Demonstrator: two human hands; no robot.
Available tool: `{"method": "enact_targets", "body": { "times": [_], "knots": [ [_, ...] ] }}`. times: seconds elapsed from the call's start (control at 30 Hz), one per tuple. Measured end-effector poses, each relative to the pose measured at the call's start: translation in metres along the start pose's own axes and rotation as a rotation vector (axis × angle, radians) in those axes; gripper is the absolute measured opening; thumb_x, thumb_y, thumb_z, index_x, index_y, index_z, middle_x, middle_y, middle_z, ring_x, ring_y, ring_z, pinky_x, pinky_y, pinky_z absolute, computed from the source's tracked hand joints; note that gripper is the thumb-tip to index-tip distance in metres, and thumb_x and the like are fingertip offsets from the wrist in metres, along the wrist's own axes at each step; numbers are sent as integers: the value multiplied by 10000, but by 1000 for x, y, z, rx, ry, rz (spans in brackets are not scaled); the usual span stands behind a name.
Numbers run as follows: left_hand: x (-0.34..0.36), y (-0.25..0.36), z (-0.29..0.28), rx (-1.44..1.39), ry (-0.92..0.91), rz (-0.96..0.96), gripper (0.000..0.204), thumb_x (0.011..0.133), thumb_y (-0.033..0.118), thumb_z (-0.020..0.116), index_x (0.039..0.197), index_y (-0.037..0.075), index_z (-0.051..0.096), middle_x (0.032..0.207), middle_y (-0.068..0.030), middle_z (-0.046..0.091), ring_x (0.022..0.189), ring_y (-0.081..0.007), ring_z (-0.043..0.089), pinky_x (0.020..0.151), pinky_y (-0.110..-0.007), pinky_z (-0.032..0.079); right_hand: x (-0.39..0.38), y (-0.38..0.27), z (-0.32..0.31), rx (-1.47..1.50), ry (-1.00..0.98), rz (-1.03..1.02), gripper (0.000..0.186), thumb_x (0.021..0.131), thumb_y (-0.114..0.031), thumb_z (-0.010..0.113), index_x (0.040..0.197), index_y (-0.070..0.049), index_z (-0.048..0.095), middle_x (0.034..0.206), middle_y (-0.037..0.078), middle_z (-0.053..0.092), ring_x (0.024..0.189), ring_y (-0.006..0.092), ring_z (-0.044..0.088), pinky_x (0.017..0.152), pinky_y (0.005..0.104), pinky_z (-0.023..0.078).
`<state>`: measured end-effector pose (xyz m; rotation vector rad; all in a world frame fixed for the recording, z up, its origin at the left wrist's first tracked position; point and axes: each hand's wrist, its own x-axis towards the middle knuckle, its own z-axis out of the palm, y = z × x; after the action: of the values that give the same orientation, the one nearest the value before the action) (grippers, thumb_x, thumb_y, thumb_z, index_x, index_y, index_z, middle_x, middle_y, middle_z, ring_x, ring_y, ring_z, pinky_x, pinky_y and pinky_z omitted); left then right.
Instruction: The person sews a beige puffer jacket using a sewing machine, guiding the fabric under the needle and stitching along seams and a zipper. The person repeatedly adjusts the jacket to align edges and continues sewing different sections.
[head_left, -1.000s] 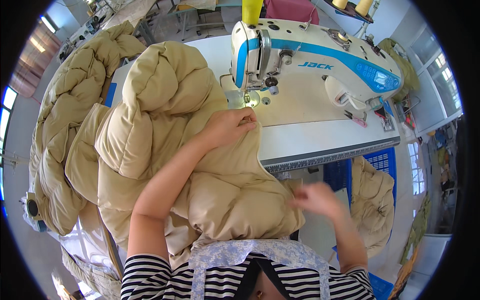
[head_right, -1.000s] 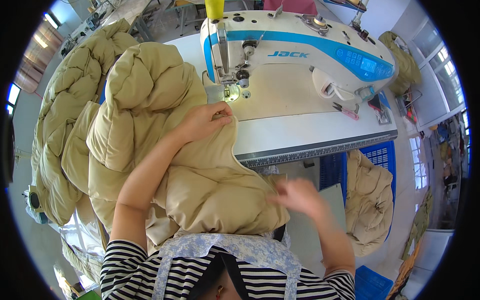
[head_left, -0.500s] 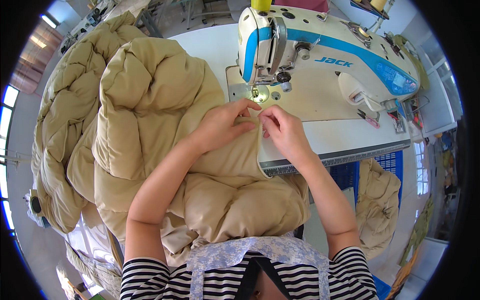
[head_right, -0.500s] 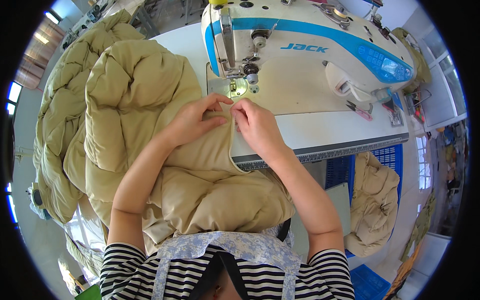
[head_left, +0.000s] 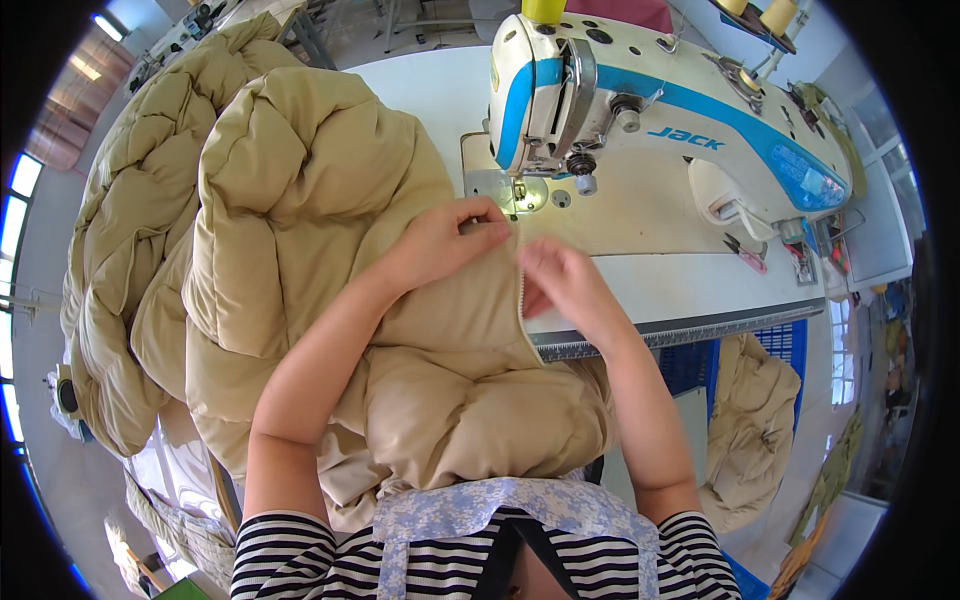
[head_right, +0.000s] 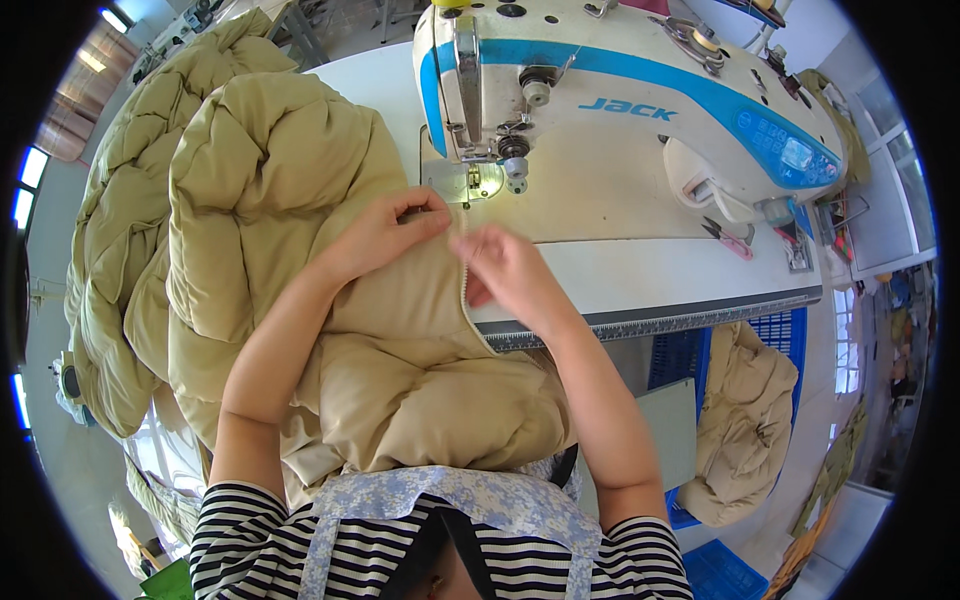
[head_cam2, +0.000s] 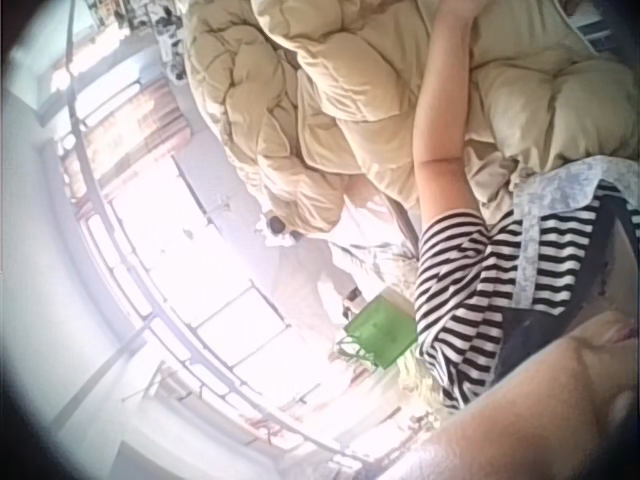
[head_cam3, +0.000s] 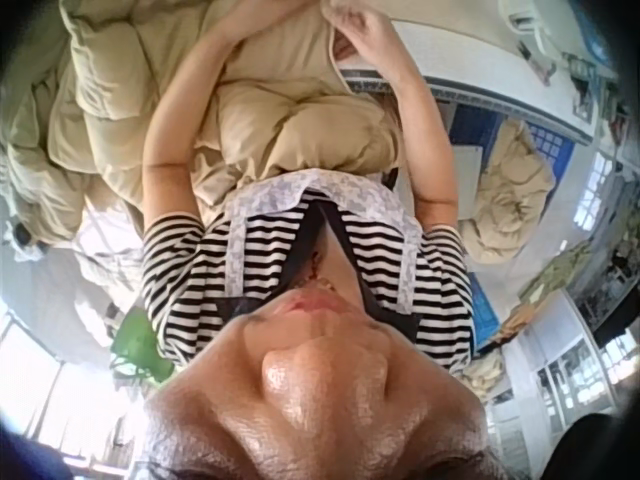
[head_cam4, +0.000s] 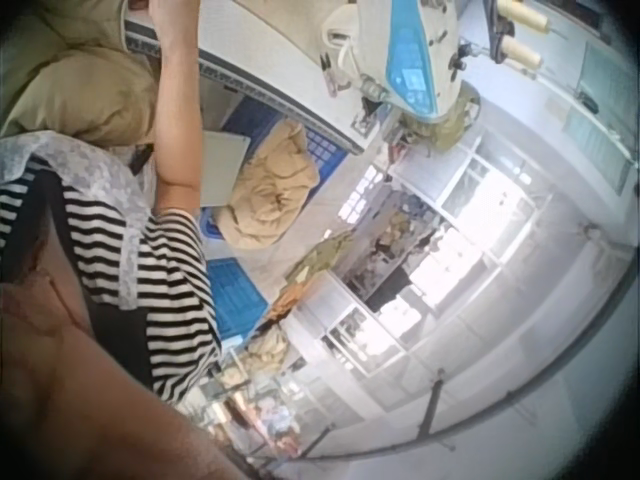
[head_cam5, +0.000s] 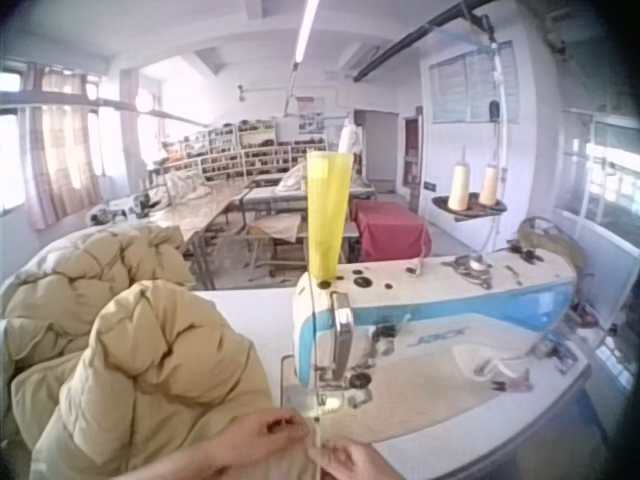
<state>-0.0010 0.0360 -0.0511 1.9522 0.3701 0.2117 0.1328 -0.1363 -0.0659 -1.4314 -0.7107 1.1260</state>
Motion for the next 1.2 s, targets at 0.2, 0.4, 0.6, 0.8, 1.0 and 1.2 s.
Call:
{"method": "enact_targets", "body": {
  "times": [0.2,0.4,0.6,0.8,1.0,1.2],
  "knots": [
    [19,-1,0,69,95,-8,198,956,251,666,1045,79,706,871,-75,693,775,-185,605,740,-323,488,-41,-15,-32,-134,-297,95,258,1024,-234,615,915,-2,638,672,-19,600,580,62,561,525,238,485],
    [37,-2,25,342,108,-29,203,960,254,673,1047,71,693,912,-93,708,780,-186,624,754,-324,503,-26,-27,-49,-522,50,31,200,978,-215,658,978,-15,669,700,50,641,650,156,635,587,296,499],
    [32,-2,21,270,65,-49,207,955,274,680,1022,79,694,903,-103,712,796,-235,657,756,-359,513,42,-12,-37,-907,230,-431,204,923,-248,693,880,-48,699,789,95,666,867,284,648,736,415,502],
    [26,2,18,979,196,67,211,897,221,715,1044,76,677,933,-81,677,933,-243,656,781,-395,516,56,-14,-29,-1082,237,-350,202,920,-237,684,821,-63,704,779,114,671,858,314,638,704,474,485],
    [1,0,34,952,162,454,248,879,101,670,1116,29,661,1176,-66,630,1034,-253,636,835,-373,542,57,-16,-28,-1113,251,-289,173,880,-219,724,865,-50,691,934,104,702,918,292,647,711,464,513],
    [-9,-15,38,731,249,397,259,910,81,664,1163,29,676,1228,-91,634,1108,-280,635,901,-368,546,24,9,-35,-1119,108,-1014,146,806,-120,729,933,-65,681,1039,42,677,967,222,653,825,364,513]
  ]
}}
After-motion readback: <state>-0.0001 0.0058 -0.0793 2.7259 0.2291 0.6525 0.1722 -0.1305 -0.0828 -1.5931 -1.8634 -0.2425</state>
